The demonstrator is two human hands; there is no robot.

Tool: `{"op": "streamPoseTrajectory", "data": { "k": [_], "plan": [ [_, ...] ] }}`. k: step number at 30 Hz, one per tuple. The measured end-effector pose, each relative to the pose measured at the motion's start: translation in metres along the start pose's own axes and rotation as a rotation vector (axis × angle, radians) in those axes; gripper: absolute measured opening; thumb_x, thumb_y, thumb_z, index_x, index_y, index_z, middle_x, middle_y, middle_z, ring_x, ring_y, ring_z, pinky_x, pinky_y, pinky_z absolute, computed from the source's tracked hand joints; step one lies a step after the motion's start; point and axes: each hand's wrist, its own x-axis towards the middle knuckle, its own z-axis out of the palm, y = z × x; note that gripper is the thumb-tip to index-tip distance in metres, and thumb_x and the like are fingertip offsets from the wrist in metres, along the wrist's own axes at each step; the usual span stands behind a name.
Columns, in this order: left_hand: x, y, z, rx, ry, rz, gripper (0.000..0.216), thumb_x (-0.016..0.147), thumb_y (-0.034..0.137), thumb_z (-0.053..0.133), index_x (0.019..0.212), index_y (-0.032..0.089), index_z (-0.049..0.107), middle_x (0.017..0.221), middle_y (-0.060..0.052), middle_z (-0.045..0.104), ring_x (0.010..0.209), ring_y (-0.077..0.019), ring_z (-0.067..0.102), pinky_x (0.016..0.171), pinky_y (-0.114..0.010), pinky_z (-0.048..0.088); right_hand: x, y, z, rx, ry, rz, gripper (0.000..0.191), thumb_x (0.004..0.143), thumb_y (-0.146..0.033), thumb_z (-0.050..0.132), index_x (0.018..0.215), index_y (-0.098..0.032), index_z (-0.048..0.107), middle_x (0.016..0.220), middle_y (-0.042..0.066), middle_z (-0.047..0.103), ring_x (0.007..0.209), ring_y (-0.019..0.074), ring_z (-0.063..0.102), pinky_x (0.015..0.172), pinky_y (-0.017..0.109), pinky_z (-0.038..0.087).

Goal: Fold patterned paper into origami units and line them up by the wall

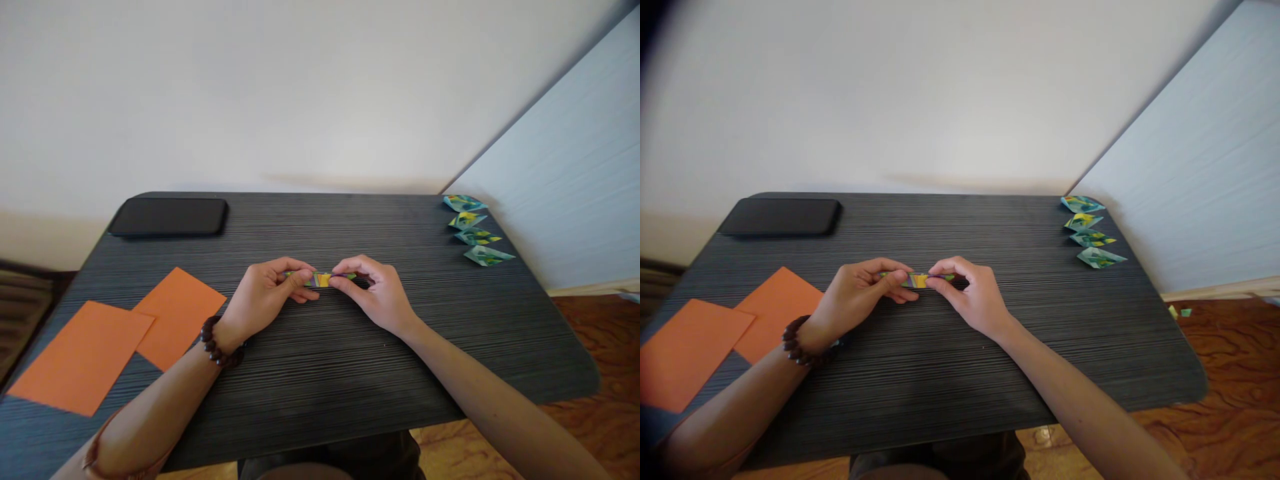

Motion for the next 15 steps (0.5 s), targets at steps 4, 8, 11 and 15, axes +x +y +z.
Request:
{"op": "streamPoseTrajectory", "data": {
  "k": [4, 8, 11, 15],
  "plan": [
    [0.001, -0.004, -0.007, 0.215, 0.091, 0.052, 0.033, 0.088, 0.044, 0.047, 0.091, 0.016, 0.063, 0.072, -0.003, 0.072, 0.063, -0.0140, 0.066, 0.063, -0.024, 0.052, 0.001, 0.006, -0.008, -0.104, -0.075, 0.023, 0.011, 0.082, -0.032, 0.061, 0.086, -0.023, 0.066, 0.083, 0.000, 0.069, 0.077, 0.0152, 0.063, 0.073, 0.030, 0.048],
    [0.000, -0.010, -0.012, 0.560, 0.227, 0.207, 0.026, 0.085, 0.042, 0.052, 0.093, 0.021, 0.066, 0.061, 0.003, 0.066, 0.052, -0.0110, 0.055, 0.055, -0.022, 0.042, 0.002, 0.009, -0.012, -0.221, -0.078, 0.021, 0.008, 0.081, -0.029, 0.061, 0.084, -0.023, 0.066, 0.082, 0.000, 0.069, 0.075, 0.0153, 0.060, 0.072, 0.031, 0.045],
    [0.000, -0.013, -0.009, 0.693, 0.151, 0.392, 0.022, 0.084, 0.039, 0.056, 0.091, 0.021, 0.067, 0.069, 0.001, 0.062, 0.063, -0.0128, 0.055, 0.064, -0.024, 0.043, 0.002, 0.006, -0.008, -0.307, -0.094, -0.023, 0.004, 0.080, -0.026, 0.063, 0.080, -0.023, 0.064, 0.079, -0.001, 0.068, 0.076, 0.0158, 0.058, 0.074, 0.032, 0.042],
    [0.003, -0.018, -0.005, 0.747, 0.027, 0.593, 0.017, 0.087, 0.029, 0.054, 0.090, 0.022, 0.069, 0.091, -0.004, 0.062, 0.087, -0.0170, 0.054, 0.080, -0.030, 0.044, 0.002, 0.005, -0.004, -0.423, -0.121, -0.051, 0.004, 0.081, -0.025, 0.061, 0.080, -0.022, 0.063, 0.080, 0.001, 0.064, 0.080, 0.0173, 0.054, 0.075, 0.033, 0.039]
  ]
}}
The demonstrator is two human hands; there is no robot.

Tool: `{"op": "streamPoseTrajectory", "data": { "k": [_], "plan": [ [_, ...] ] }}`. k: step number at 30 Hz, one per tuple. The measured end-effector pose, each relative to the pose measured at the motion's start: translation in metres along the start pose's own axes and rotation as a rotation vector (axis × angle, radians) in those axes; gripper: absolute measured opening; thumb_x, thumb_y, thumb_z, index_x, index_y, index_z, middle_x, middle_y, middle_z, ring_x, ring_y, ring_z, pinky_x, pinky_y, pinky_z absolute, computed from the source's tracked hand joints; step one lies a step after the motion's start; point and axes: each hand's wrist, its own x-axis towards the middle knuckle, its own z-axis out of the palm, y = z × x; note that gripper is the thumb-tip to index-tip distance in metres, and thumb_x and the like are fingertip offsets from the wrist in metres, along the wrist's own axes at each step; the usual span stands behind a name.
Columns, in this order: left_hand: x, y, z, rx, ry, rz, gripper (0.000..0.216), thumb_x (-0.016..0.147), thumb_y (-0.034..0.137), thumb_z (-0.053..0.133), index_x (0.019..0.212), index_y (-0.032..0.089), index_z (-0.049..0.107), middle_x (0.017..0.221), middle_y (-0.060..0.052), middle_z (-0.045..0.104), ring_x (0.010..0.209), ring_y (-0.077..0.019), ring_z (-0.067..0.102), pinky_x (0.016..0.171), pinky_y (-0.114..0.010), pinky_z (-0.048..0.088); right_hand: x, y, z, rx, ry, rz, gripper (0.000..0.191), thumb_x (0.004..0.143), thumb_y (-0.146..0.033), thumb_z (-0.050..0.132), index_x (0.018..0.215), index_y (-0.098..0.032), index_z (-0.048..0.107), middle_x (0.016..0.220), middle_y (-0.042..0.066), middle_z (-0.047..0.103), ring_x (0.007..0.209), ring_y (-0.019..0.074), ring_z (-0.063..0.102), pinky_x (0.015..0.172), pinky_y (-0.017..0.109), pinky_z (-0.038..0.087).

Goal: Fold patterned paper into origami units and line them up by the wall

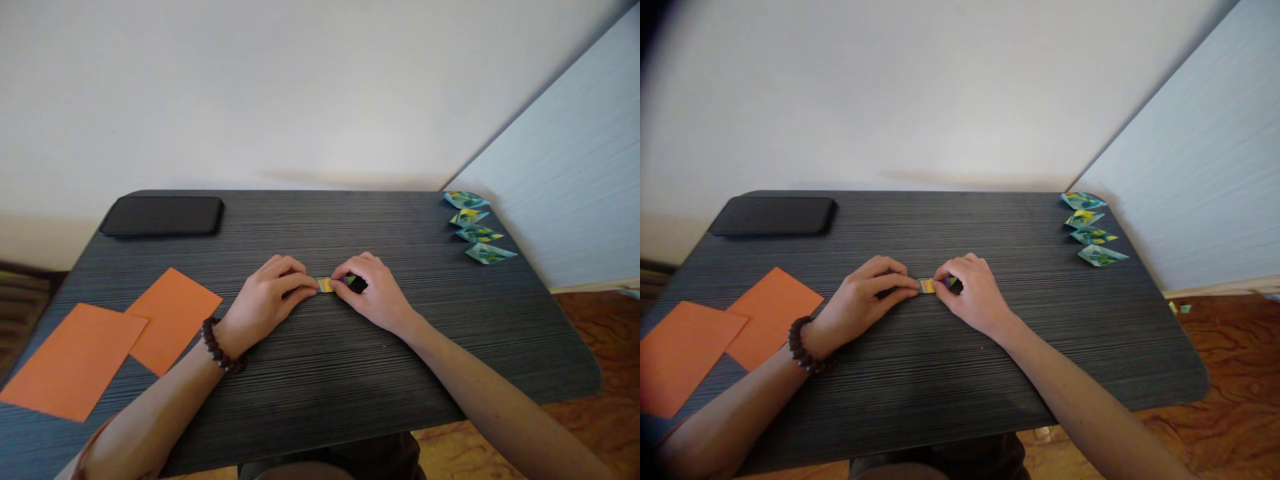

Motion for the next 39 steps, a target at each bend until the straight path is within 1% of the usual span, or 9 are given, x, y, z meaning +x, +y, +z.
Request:
{"op": "streamPoseTrajectory", "data": {
  "k": [5, 9, 12, 16, 25, 27, 32, 35, 39],
  "plan": [
    [0.000, -0.004, 0.001, 0.026, -0.033, 0.029, 0.018, 0.087, 0.026, 0.053, 0.092, 0.024, 0.070, 0.093, -0.004, 0.065, 0.087, -0.0173, 0.053, 0.081, -0.032, 0.045, -0.003, 0.000, 0.004, -0.118, 0.047, -0.023, 0.008, 0.083, -0.028, 0.058, 0.085, -0.023, 0.064, 0.090, 0.004, 0.057, 0.087, 0.0190, 0.049, 0.076, 0.034, 0.035],
    [0.000, -0.003, 0.001, 0.044, -0.031, 0.012, 0.017, 0.087, 0.027, 0.053, 0.091, 0.024, 0.070, 0.093, -0.003, 0.065, 0.086, -0.0179, 0.053, 0.081, -0.034, 0.044, -0.004, -0.004, 0.005, -0.125, -0.013, -0.085, 0.014, 0.088, -0.031, 0.053, 0.084, -0.021, 0.062, 0.081, 0.002, 0.059, 0.082, 0.0176, 0.048, 0.074, 0.034, 0.032],
    [0.002, 0.000, 0.001, 0.053, -0.043, -0.007, 0.017, 0.087, 0.026, 0.053, 0.089, 0.022, 0.069, 0.092, -0.003, 0.065, 0.086, -0.0181, 0.053, 0.082, -0.035, 0.043, -0.002, -0.007, 0.005, -0.087, -0.076, -0.033, 0.016, 0.087, -0.035, 0.055, 0.083, -0.021, 0.061, 0.074, 0.000, 0.060, 0.078, 0.0171, 0.048, 0.072, 0.033, 0.030],
    [0.004, 0.001, -0.001, 0.033, -0.074, -0.051, 0.015, 0.086, 0.025, 0.055, 0.087, 0.021, 0.069, 0.090, -0.003, 0.065, 0.086, -0.0185, 0.053, 0.082, -0.035, 0.042, 0.001, -0.007, 0.004, -0.030, -0.118, 0.049, 0.015, 0.085, -0.036, 0.058, 0.081, -0.022, 0.061, 0.073, -0.001, 0.061, 0.077, 0.0167, 0.048, 0.071, 0.032, 0.029],
    [0.005, -0.001, -0.002, 0.019, -0.093, -0.110, 0.013, 0.086, 0.026, 0.055, 0.087, 0.023, 0.068, 0.091, -0.002, 0.065, 0.087, -0.0183, 0.054, 0.084, -0.035, 0.042, 0.001, -0.006, 0.004, -0.048, -0.116, 0.040, 0.017, 0.085, -0.038, 0.057, 0.081, -0.022, 0.062, 0.073, 0.000, 0.061, 0.078, 0.0173, 0.049, 0.072, 0.032, 0.029],
    [0.005, -0.002, -0.002, 0.026, -0.105, -0.107, 0.014, 0.086, 0.026, 0.054, 0.088, 0.023, 0.067, 0.091, -0.002, 0.065, 0.087, -0.0184, 0.054, 0.083, -0.035, 0.042, 0.000, -0.004, 0.003, -0.067, -0.113, 0.012, 0.018, 0.085, -0.038, 0.056, 0.082, -0.022, 0.063, 0.077, 0.001, 0.061, 0.080, 0.0175, 0.049, 0.073, 0.033, 0.031],
    [0.003, -0.004, -0.003, 0.040, -0.125, -0.053, 0.017, 0.085, 0.033, 0.056, 0.095, 0.024, 0.067, 0.097, -0.003, 0.063, 0.089, -0.0189, 0.053, 0.084, -0.035, 0.041, -0.002, 0.005, -0.003, -0.028, -0.140, -0.143, 0.023, 0.081, -0.040, 0.062, 0.094, -0.021, 0.061, 0.100, 0.004, 0.059, 0.090, 0.0183, 0.051, 0.081, 0.033, 0.039],
    [0.002, -0.004, -0.003, 0.050, -0.127, -0.033, 0.022, 0.082, 0.037, 0.060, 0.098, 0.024, 0.066, 0.097, -0.004, 0.062, 0.090, -0.0198, 0.053, 0.085, -0.036, 0.042, -0.001, 0.008, -0.004, 0.004, -0.133, -0.179, 0.020, 0.083, -0.037, 0.059, 0.097, -0.021, 0.061, 0.100, 0.005, 0.059, 0.091, 0.0177, 0.052, 0.083, 0.033, 0.042],
    [0.001, -0.003, -0.003, 0.059, -0.104, 0.010, 0.022, 0.084, 0.035, 0.057, 0.101, 0.023, 0.065, 0.098, -0.006, 0.062, 0.091, -0.0199, 0.052, 0.086, -0.036, 0.042, 0.000, 0.008, -0.002, 0.032, -0.114, -0.203, 0.020, 0.089, -0.035, 0.050, 0.095, -0.021, 0.063, 0.092, 0.005, 0.061, 0.088, 0.0175, 0.054, 0.082, 0.033, 0.045]
  ]
}}
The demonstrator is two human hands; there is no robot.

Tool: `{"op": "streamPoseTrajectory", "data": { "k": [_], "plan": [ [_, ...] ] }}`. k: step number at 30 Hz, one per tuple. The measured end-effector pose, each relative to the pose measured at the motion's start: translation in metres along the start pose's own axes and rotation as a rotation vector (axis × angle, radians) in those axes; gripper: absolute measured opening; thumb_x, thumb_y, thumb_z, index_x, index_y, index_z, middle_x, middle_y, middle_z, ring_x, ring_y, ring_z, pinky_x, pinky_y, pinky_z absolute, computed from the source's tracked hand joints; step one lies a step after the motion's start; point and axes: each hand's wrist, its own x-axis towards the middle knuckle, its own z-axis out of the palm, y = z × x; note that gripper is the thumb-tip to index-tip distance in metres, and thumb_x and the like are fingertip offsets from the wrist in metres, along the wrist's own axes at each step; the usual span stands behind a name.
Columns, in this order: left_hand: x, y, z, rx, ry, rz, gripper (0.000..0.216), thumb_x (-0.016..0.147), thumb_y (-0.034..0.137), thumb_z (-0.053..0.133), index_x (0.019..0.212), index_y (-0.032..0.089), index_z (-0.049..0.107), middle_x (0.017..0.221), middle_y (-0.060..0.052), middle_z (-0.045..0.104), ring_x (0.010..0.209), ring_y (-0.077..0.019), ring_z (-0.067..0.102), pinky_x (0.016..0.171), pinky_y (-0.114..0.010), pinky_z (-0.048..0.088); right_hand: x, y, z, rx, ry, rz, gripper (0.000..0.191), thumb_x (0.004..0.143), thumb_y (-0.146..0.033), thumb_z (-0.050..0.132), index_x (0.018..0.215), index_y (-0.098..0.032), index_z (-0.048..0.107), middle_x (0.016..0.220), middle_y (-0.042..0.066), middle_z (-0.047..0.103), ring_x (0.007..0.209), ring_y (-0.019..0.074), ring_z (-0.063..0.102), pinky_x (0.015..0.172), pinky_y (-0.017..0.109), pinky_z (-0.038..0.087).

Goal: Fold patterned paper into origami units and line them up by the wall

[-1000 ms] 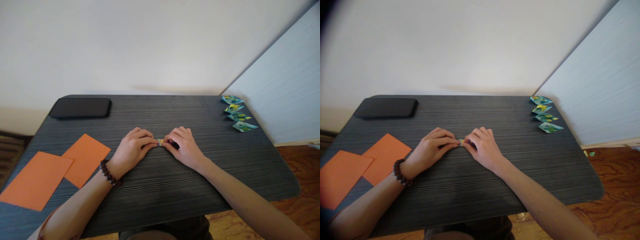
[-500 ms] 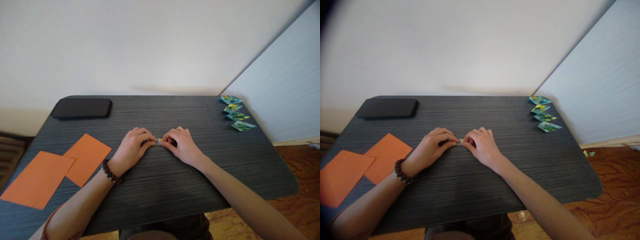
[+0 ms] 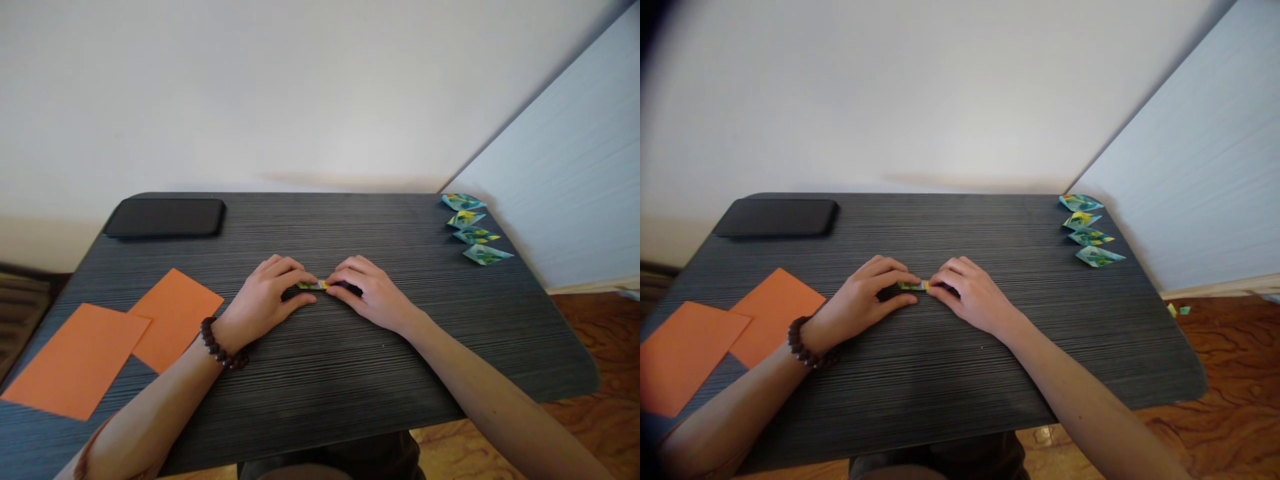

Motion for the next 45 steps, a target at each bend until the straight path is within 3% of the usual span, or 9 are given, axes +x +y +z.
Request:
{"op": "streamPoseTrajectory", "data": {
  "k": [5, 10, 19, 27, 32, 45],
  "plan": [
    [-0.001, 0.002, 0.000, -0.052, 0.116, 0.033, 0.014, 0.086, 0.025, 0.055, 0.095, 0.019, 0.065, 0.092, -0.005, 0.062, 0.088, -0.0169, 0.054, 0.082, -0.031, 0.045, 0.000, -0.005, 0.000, 0.021, 0.048, -0.025, 0.022, 0.092, -0.030, 0.045, 0.094, -0.019, 0.064, 0.089, 0.005, 0.062, 0.085, 0.0165, 0.056, 0.080, 0.032, 0.046],
    [-0.001, 0.005, 0.000, -0.103, 0.179, 0.039, 0.012, 0.084, 0.022, 0.058, 0.093, 0.018, 0.066, 0.090, -0.005, 0.062, 0.084, -0.0149, 0.056, 0.078, -0.029, 0.047, -0.001, -0.005, 0.002, -0.030, 0.098, -0.077, 0.019, 0.087, -0.034, 0.054, 0.093, -0.017, 0.063, 0.087, 0.005, 0.063, 0.081, 0.0166, 0.056, 0.076, 0.033, 0.046],
    [-0.001, 0.008, 0.000, -0.134, 0.193, 0.089, 0.011, 0.083, 0.018, 0.060, 0.093, 0.018, 0.065, 0.089, -0.004, 0.064, 0.084, -0.0138, 0.058, 0.078, -0.027, 0.048, -0.001, -0.005, 0.004, -0.047, 0.184, -0.158, 0.011, 0.086, -0.023, 0.055, 0.087, -0.018, 0.064, 0.082, 0.004, 0.064, 0.075, 0.0141, 0.056, 0.071, 0.030, 0.045],
    [0.000, 0.009, 0.000, -0.108, 0.181, 0.110, 0.008, 0.082, 0.017, 0.061, 0.086, 0.017, 0.067, 0.083, -0.003, 0.066, 0.077, -0.0143, 0.058, 0.074, -0.029, 0.047, -0.003, -0.006, 0.005, -0.057, 0.160, -0.182, 0.011, 0.086, -0.020, 0.055, 0.085, -0.017, 0.065, 0.081, 0.003, 0.063, 0.074, 0.0135, 0.055, 0.072, 0.030, 0.045],
    [0.000, 0.011, 0.000, -0.153, 0.144, 0.056, 0.009, 0.083, 0.018, 0.059, 0.089, 0.016, 0.065, 0.088, -0.004, 0.064, 0.082, -0.0140, 0.059, 0.077, -0.028, 0.048, -0.002, -0.006, 0.006, -0.024, 0.168, -0.166, 0.010, 0.085, -0.021, 0.055, 0.085, -0.017, 0.065, 0.080, 0.003, 0.063, 0.075, 0.0135, 0.056, 0.072, 0.029, 0.046],
    [-0.001, 0.013, 0.000, -0.200, 0.124, 0.082, 0.010, 0.080, 0.013, 0.059, 0.090, 0.016, 0.062, 0.088, -0.004, 0.062, 0.083, -0.0130, 0.058, 0.077, -0.026, 0.048, -0.003, -0.008, 0.007, 0.010, 0.148, -0.155, 0.009, 0.084, -0.020, 0.054, 0.089, -0.019, 0.062, 0.085, 0.004, 0.063, 0.077, 0.0144, 0.057, 0.073, 0.030, 0.047]
  ]
}}
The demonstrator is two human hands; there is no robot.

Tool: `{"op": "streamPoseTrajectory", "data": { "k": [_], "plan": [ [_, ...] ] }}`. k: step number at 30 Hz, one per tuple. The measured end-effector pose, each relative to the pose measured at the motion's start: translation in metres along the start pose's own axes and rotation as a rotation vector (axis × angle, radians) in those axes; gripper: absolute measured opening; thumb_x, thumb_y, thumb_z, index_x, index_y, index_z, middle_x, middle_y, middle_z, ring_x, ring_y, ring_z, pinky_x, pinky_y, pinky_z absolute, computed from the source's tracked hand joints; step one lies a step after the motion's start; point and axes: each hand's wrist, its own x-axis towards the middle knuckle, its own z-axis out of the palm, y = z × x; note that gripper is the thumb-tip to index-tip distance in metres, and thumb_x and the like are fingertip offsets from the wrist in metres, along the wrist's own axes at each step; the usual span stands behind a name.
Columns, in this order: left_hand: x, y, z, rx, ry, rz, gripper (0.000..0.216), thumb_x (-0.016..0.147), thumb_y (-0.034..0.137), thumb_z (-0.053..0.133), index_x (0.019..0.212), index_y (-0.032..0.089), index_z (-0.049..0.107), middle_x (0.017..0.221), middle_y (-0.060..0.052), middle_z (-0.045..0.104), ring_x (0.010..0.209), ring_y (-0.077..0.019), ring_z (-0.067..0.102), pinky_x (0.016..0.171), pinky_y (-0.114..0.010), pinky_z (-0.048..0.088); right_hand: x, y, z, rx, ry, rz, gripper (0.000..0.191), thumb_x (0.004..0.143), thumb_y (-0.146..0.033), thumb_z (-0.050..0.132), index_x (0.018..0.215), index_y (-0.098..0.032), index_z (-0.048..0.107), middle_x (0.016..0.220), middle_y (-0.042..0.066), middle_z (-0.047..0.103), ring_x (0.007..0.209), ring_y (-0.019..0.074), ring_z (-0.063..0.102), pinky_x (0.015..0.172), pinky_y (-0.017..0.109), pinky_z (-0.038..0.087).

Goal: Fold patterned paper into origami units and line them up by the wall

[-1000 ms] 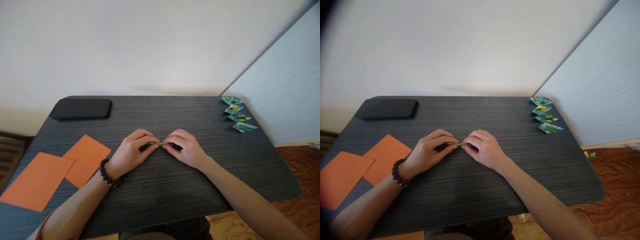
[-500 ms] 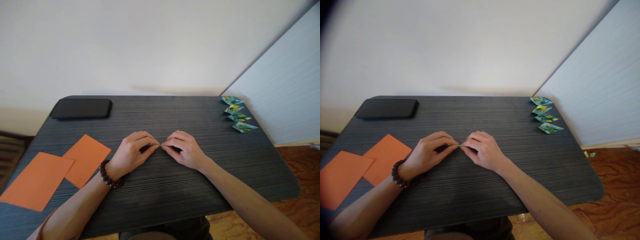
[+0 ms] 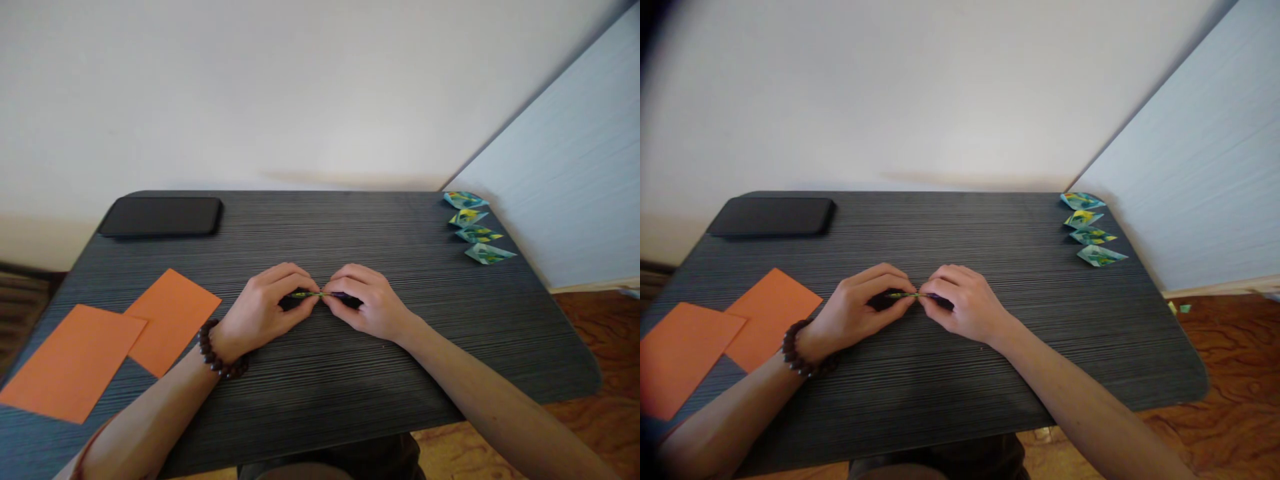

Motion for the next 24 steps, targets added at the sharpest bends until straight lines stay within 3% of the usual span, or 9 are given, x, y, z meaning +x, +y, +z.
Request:
{"op": "streamPoseTrajectory", "data": {
  "k": [16, 24],
  "plan": [
    [0.0003, 0.0018, -0.0006, 0.045, -0.010, 0.037, 0.009, 0.079, 0.013, 0.057, 0.085, 0.017, 0.063, 0.086, -0.004, 0.064, 0.080, -0.0145, 0.059, 0.075, -0.029, 0.048, -0.0007, -0.0017, 0.0011, -0.004, -0.010, -0.025, 0.009, 0.084, -0.020, 0.053, 0.088, -0.019, 0.062, 0.087, 0.004, 0.062, 0.077, 0.0135, 0.057, 0.072, 0.028, 0.047],
    [0.0005, 0.0053, 0.0004, -0.001, -0.016, -0.011, 0.010, 0.078, 0.011, 0.056, 0.086, 0.016, 0.060, 0.085, -0.004, 0.062, 0.079, -0.0135, 0.058, 0.074, -0.027, 0.047, -0.0002, -0.0043, 0.0011, 0.032, -0.005, 0.010, 0.007, 0.082, -0.018, 0.054, 0.087, -0.017, 0.059, 0.085, 0.004, 0.061, 0.076, 0.0135, 0.057, 0.071, 0.027, 0.047]
  ]
}}
